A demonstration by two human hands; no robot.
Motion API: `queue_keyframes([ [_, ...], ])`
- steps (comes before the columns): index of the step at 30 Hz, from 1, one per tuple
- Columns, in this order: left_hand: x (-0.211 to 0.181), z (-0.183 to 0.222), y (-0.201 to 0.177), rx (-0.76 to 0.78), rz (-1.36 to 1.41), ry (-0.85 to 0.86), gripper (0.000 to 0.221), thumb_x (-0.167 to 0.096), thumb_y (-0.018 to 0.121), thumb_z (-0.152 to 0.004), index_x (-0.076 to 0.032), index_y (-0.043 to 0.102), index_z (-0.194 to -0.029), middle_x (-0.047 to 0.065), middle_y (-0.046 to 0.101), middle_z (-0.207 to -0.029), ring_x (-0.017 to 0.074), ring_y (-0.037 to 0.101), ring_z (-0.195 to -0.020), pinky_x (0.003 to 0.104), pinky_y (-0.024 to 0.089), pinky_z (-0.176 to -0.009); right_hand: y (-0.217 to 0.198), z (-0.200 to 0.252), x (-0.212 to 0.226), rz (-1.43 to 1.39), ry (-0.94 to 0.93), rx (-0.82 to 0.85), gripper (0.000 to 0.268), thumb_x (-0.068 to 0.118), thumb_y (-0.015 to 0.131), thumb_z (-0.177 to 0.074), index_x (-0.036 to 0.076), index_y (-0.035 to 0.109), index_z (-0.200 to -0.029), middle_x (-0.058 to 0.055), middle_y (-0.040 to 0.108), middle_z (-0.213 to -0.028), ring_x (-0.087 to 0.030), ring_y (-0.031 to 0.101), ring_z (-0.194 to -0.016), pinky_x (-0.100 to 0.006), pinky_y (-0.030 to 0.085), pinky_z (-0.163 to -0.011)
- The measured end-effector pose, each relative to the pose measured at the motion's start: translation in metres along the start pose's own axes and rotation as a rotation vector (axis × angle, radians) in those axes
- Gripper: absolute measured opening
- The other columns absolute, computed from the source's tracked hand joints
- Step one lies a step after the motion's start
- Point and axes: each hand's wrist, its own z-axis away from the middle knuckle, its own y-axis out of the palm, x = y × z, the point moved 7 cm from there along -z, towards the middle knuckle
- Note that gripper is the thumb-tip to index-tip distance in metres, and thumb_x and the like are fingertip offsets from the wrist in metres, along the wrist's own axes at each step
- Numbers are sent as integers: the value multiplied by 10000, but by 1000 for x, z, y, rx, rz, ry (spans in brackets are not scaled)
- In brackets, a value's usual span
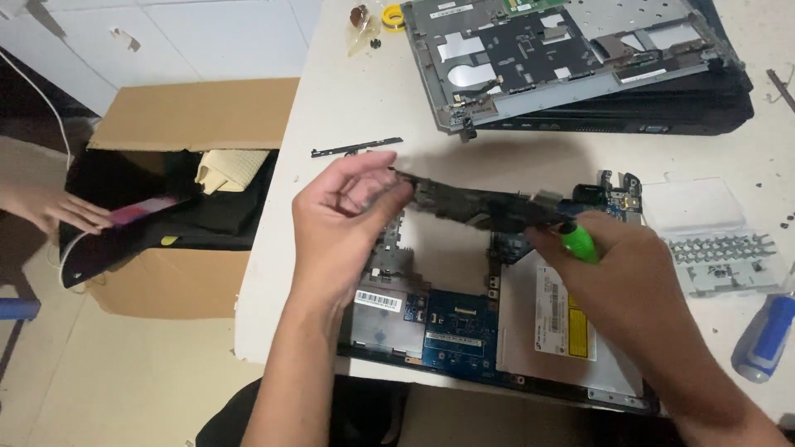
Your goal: The person works at a repair bench on a partially disassembled laptop, using screwdrivers to unscrew components from the exposed motherboard. They lift the motherboard out of the laptop chassis, reposition it, and continue unscrewing and handling small parts and screws on the workbench.
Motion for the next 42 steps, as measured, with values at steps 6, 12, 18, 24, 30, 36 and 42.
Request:
queue_keyframes([
  [6,5,6,-10,-58,147,-248,248,-78,682,-841,5,697,-1074,201,729,-1041,248,728,-972,344,644,-892,7,3,5,51,-96,110,454,258,680,-854,377,684,-1292,-14,781,-1023,-187,604,-768,-337,442,-691],
  [12,10,16,-22,-145,-30,-505,492,82,768,-691,-25,698,-1167,94,658,-947,179,665,-913,301,616,-837,22,-3,-4,107,-364,250,637,156,621,-849,329,514,-1453,-24,671,-1283,-212,543,-987,-351,450,-821],
  [18,21,23,-30,-115,-322,-576,559,53,793,-648,-99,708,-1179,79,775,-1126,143,733,-1000,253,590,-913,33,-11,-9,154,-414,279,608,180,647,-832,313,557,-1418,-8,662,-1352,-187,648,-1120,-315,455,-894],
  [24,21,25,-33,-50,-562,-549,477,-42,820,-692,-154,747,-1149,-12,792,-1064,64,674,-907,203,514,-800,37,-13,-4,267,-237,253,508,299,674,-844,386,653,-1345,10,822,-957,-155,657,-698,-300,426,-657],
  [30,24,25,-33,-8,-666,-507,442,-66,822,-707,-204,758,-1123,-68,792,-1037,43,509,-607,188,461,-600,42,-13,5,289,-306,188,624,278,805,-733,341,643,-1333,-18,761,-1134,-199,720,-969,-340,519,-761],
  [36,30,21,-31,50,-706,-344,497,-69,848,-661,-186,737,-1131,-42,782,-1040,74,707,-1029,227,499,-983,37,-11,9,296,-432,110,686,255,847,-672,252,640,-1327,-73,727,-1184,-247,716,-1011,-382,557,-802],
  [42,24,23,-30,47,-776,-458,478,-100,829,-704,-249,743,-1151,-106,782,-1016,53,543,-736,206,452,-676,37,-6,15,345,-514,63,766,285,859,-655,265,600,-1375,-43,773,-1038,-225,743,-903,-384,569,-760],
])
